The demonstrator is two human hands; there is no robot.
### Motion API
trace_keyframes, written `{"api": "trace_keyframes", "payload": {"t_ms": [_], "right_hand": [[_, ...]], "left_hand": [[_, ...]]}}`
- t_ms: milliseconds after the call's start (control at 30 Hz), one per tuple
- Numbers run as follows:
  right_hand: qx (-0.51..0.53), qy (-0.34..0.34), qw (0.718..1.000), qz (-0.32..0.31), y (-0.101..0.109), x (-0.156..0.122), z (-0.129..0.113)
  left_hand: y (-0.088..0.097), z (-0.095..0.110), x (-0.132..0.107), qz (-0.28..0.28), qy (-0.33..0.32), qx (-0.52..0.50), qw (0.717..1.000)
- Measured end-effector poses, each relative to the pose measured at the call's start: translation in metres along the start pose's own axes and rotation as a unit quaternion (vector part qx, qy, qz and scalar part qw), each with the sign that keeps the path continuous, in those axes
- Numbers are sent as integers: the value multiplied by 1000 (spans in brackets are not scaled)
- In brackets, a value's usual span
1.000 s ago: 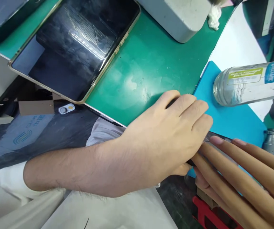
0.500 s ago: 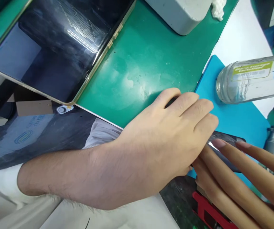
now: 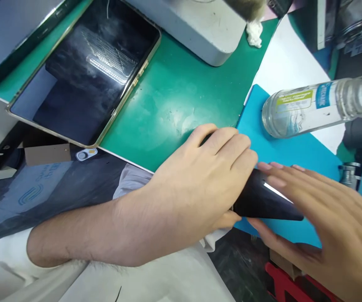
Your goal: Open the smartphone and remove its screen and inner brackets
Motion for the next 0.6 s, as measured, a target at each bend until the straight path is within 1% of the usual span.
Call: {"api": "trace_keyframes", "payload": {"t_ms": [33, 100, 200, 233, 333, 433, 500, 600], "right_hand": [[5, -36, 999, 6, 2, -2, 13], [-1, -75, 997, -2, 3, -8, 31], [-31, -101, 994, -39, -5, -16, 44], [-39, -112, 992, -41, -6, -18, 46], [-47, -140, 989, -14, -5, -27, 52], [-53, -151, 987, 5, -2, -35, 55], [-50, -154, 987, 2, -3, -34, 55], [-41, -150, 988, -18, -7, -23, 49]], "left_hand": [[0, 0, 0, 5, -1, -2, 1000], [1, 1, -1, 13, -7, -3, 1000], [-1, 3, -2, 14, -18, 5, 1000], [-2, 3, -2, 14, -21, 7, 1000], [-4, 4, -2, 14, -20, 13, 1000], [-4, 4, -2, 22, -16, 16, 1000], [-3, 5, -1, 29, -11, 19, 999], [-4, 5, -1, 34, -1, 22, 999]]}}
Point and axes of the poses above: each hand's wrist, its own x-axis towards the middle knuckle, its own y-axis out of the back of the hand, z = x × y, the point moved 9 cm from there along x, towards the middle knuckle, and after that the axes turned 15 degrees about -y, right-handed, at the moved point
